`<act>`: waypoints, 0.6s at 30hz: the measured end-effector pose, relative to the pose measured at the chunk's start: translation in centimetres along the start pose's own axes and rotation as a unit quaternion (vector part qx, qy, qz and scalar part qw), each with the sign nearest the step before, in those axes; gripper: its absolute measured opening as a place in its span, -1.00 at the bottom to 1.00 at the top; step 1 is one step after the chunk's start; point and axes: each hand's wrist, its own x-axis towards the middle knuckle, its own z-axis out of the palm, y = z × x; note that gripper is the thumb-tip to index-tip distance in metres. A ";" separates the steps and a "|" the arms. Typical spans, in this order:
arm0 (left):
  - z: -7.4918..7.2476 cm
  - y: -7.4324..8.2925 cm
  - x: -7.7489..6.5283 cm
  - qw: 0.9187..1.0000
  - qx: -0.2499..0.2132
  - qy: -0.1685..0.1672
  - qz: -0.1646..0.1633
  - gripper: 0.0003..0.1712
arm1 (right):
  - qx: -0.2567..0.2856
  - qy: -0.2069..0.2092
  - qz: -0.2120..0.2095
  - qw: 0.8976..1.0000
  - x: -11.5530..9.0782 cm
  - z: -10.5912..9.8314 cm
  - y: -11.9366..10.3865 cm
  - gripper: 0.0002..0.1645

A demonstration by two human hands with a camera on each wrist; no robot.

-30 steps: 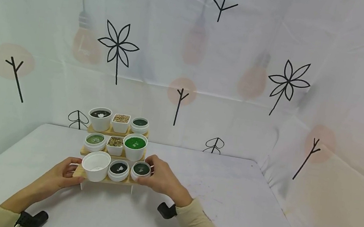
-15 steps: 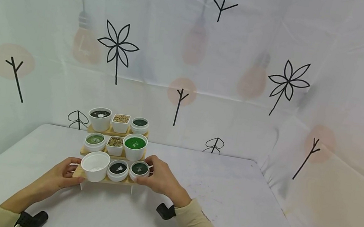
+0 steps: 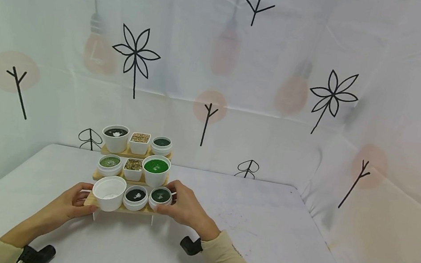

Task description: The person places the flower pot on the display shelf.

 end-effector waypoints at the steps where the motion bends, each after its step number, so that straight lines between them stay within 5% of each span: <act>1: 0.0 0.0 0.0 1.000 0.001 -0.001 0.001 -0.17 | 0.001 -0.001 -0.002 1.000 0.0 0.0 0.0 -0.30; 18: 0.1 0.4 -0.3 1.000 0.006 -0.005 0.003 -0.18 | 0.000 -0.006 -0.010 1.000 -0.1 -0.5 0.0 -0.25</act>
